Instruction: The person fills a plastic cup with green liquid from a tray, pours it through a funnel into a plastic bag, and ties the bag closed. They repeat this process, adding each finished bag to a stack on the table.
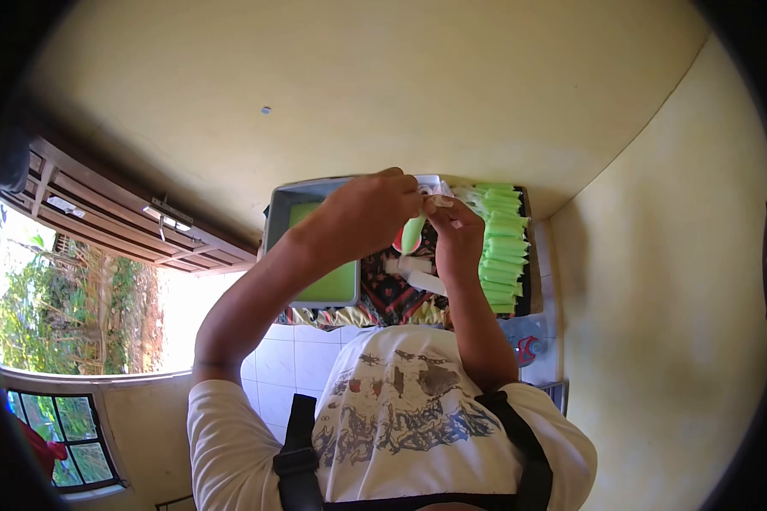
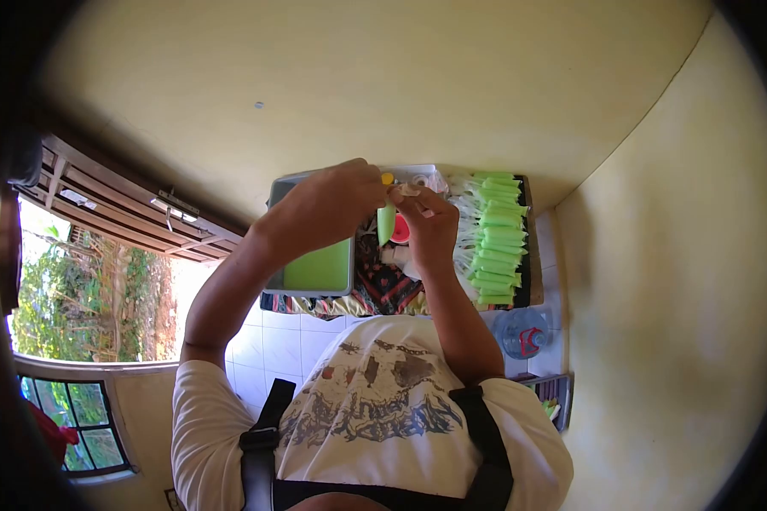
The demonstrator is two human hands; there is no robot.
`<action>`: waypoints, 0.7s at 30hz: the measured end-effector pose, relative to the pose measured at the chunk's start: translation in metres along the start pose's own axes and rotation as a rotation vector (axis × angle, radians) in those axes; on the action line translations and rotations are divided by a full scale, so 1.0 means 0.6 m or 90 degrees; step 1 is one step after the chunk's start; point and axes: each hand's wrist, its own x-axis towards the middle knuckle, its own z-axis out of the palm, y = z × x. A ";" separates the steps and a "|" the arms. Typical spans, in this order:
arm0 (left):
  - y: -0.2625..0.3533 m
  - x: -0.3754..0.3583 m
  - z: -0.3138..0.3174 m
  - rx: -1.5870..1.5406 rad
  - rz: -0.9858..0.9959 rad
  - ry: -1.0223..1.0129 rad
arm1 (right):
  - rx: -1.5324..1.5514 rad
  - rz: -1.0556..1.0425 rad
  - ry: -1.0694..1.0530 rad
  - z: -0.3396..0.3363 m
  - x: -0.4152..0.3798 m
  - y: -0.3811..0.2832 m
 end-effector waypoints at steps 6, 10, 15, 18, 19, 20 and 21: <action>0.006 -0.014 0.027 -0.065 0.041 0.089 | 0.233 0.092 -0.061 -0.017 0.009 0.012; -0.006 -0.018 0.057 -0.118 0.047 0.153 | 0.155 0.078 -0.002 -0.013 0.003 0.018; -0.013 -0.028 0.084 -0.193 -0.054 0.156 | 0.035 0.015 -0.008 -0.017 0.001 0.022; -0.009 -0.029 0.088 -0.229 -0.108 0.170 | -0.093 0.039 -0.031 -0.018 0.000 0.002; -0.011 -0.031 0.093 -0.232 -0.112 0.187 | -0.096 0.044 -0.054 -0.020 0.000 -0.003; -0.015 -0.032 0.098 -0.235 -0.114 0.204 | -0.101 0.048 -0.076 -0.023 0.001 -0.007; -0.020 -0.033 0.103 -0.244 -0.115 0.227 | -0.105 0.052 -0.099 -0.024 0.001 -0.012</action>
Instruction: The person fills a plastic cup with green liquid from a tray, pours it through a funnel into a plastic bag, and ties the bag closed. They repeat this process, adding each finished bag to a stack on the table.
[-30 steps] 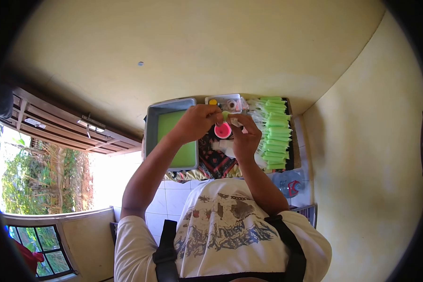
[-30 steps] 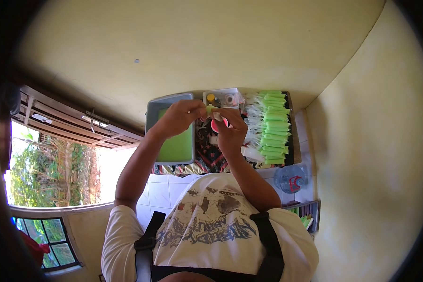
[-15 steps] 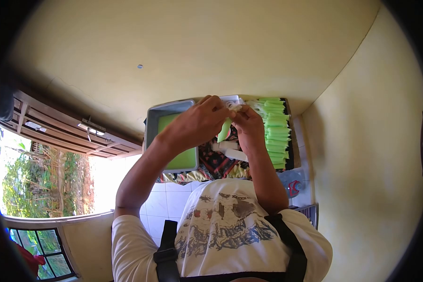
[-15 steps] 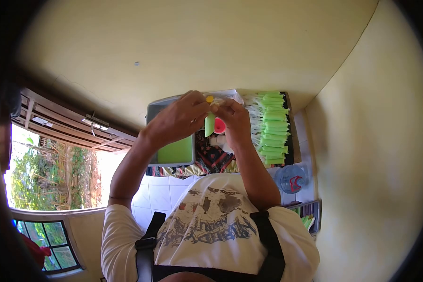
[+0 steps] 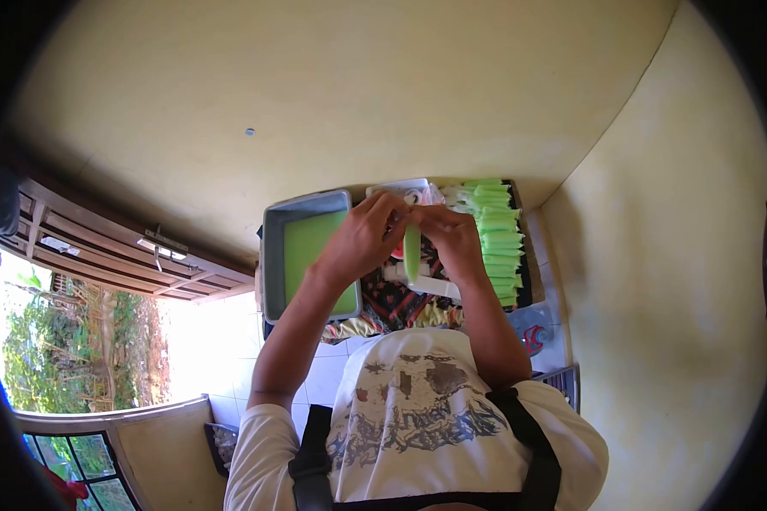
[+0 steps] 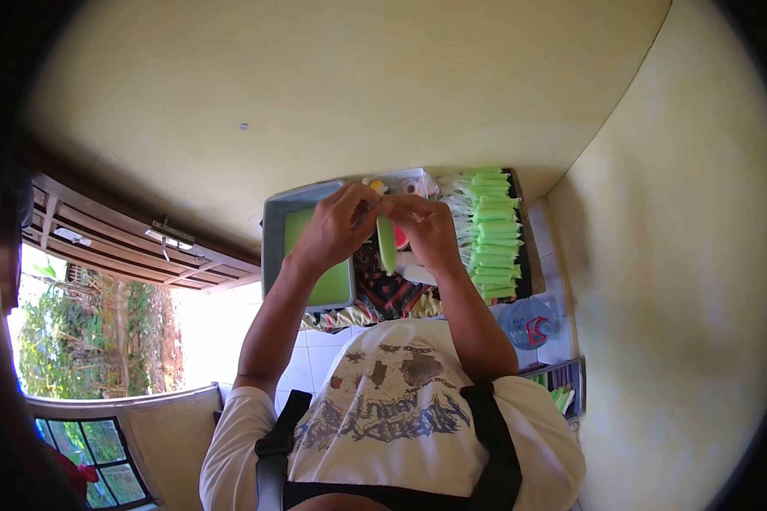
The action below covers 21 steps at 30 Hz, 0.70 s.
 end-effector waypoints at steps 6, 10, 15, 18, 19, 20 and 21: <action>-0.042 -0.019 0.026 -0.228 -0.187 0.034 | -0.078 -0.007 -0.097 -0.013 0.017 0.012; -0.077 -0.032 0.043 -0.371 -0.236 0.011 | -0.227 -0.143 -0.036 -0.005 0.020 0.044; -0.044 -0.039 0.057 -0.155 -0.251 0.088 | -0.211 -0.244 0.009 -0.005 0.017 0.073; -0.034 -0.038 0.059 -0.096 -0.170 0.117 | 0.145 -0.004 -0.057 0.002 0.003 0.087; -0.034 -0.039 0.058 -0.076 -0.128 0.124 | 0.225 0.053 -0.081 0.002 0.001 0.089; -0.034 -0.041 0.057 -0.055 -0.087 0.132 | 0.253 0.069 -0.118 -0.007 0.006 0.092; -0.034 -0.048 0.059 -0.068 -0.108 0.144 | 0.280 0.084 -0.155 -0.010 0.009 0.090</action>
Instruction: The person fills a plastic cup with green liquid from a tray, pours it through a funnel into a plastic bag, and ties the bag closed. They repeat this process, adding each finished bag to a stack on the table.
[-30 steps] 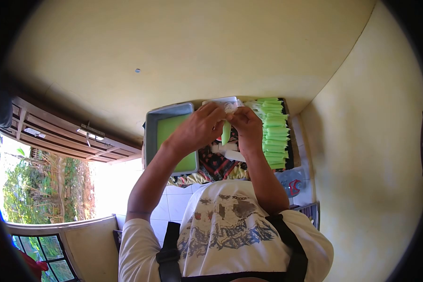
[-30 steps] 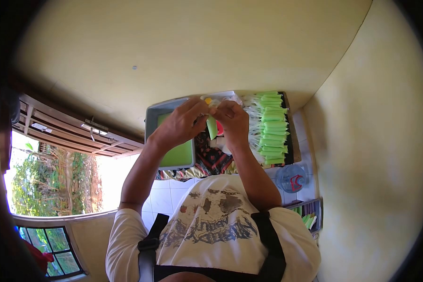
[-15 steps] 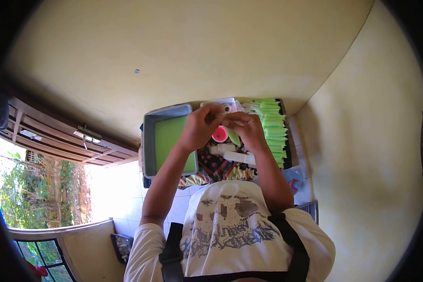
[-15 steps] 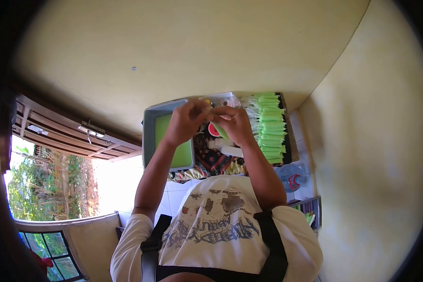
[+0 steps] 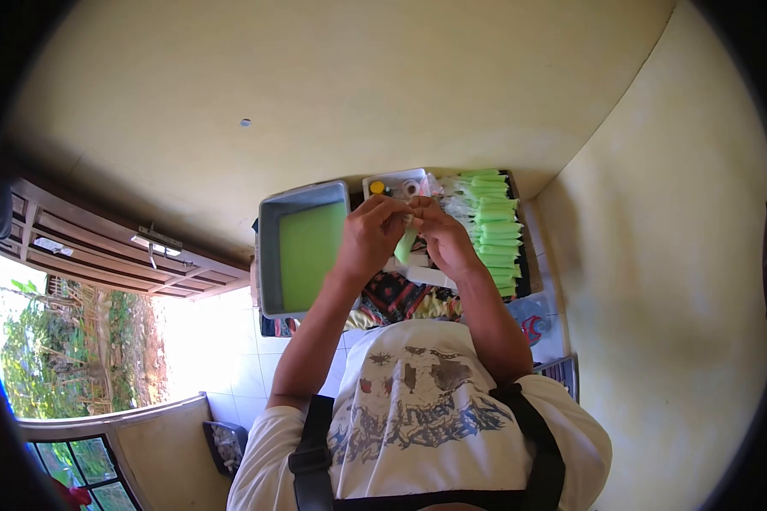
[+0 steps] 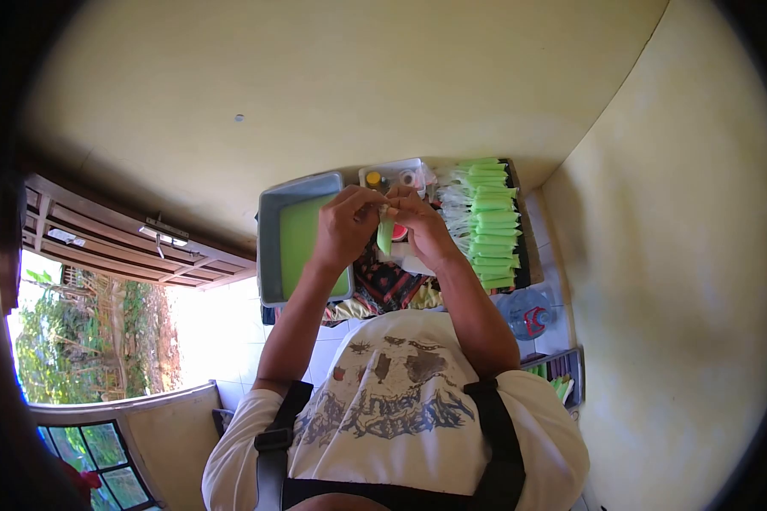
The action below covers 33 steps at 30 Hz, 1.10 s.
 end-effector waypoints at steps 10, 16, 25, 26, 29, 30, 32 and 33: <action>-0.071 -0.039 -0.035 -0.501 -0.361 -0.210 | -0.493 -0.220 0.000 0.011 -0.003 -0.007; -0.115 -0.045 -0.029 -0.715 -0.376 -0.208 | -0.475 -0.249 0.117 0.069 -0.007 -0.007; -0.120 -0.044 -0.032 -0.802 -0.476 -0.203 | -0.833 -0.678 0.058 0.078 0.015 -0.025; -0.116 -0.042 -0.032 -0.747 -0.476 -0.185 | -0.824 -0.684 0.083 0.085 0.013 -0.020; -0.091 -0.039 -0.036 -0.421 -0.446 -0.056 | -0.685 -0.634 0.164 0.087 0.006 0.012; -0.094 -0.045 -0.037 -0.369 -0.448 -0.062 | -0.620 -0.603 0.187 0.098 0.007 0.011; -0.103 -0.062 -0.033 -0.267 -0.452 -0.070 | -0.596 -0.533 0.191 0.110 0.012 -0.009; -0.104 -0.067 -0.028 -0.334 -0.466 -0.059 | -0.583 -0.499 0.201 0.121 0.014 -0.023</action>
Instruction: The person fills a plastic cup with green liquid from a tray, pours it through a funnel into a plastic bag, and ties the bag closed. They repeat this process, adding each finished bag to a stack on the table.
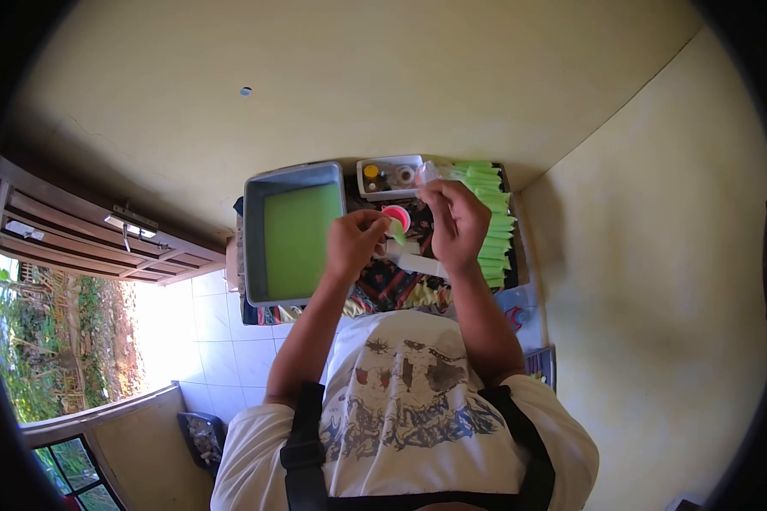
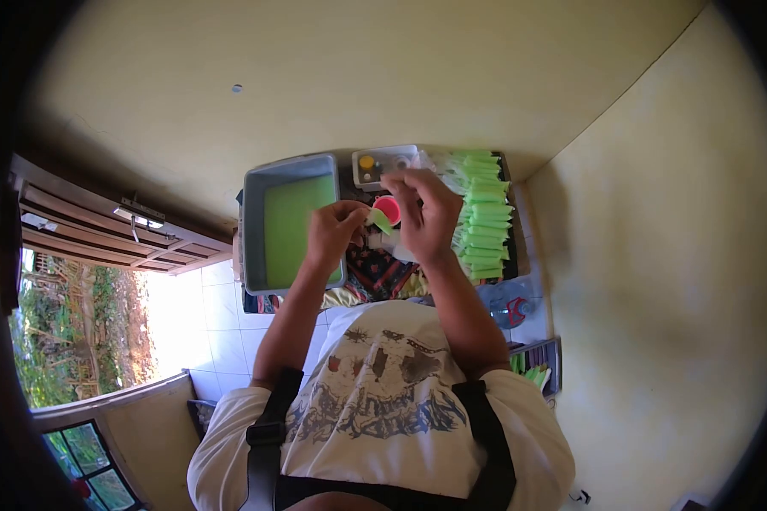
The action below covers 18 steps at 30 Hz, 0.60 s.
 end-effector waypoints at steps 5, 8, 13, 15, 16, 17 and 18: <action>-0.039 -0.005 -0.004 -0.173 -0.110 -0.033 | -0.071 0.034 -0.242 -0.009 -0.020 0.016; -0.023 -0.018 -0.021 -0.230 -0.159 -0.031 | -0.092 0.053 -0.285 -0.003 -0.058 0.016; -0.040 -0.023 -0.028 -0.380 -0.202 -0.098 | -0.164 -0.022 -0.232 0.009 -0.087 0.051; -0.049 -0.023 -0.025 -0.340 -0.183 -0.072 | -0.145 -0.008 -0.201 0.011 -0.094 0.049; -0.054 -0.026 -0.016 -0.275 -0.163 -0.033 | -0.135 -0.001 -0.187 0.012 -0.100 0.045; -0.058 -0.030 -0.007 -0.210 -0.142 0.006 | -0.122 -0.005 -0.172 0.016 -0.107 0.044; -0.048 -0.037 0.002 -0.113 -0.112 0.040 | -0.110 -0.008 -0.156 0.021 -0.117 0.045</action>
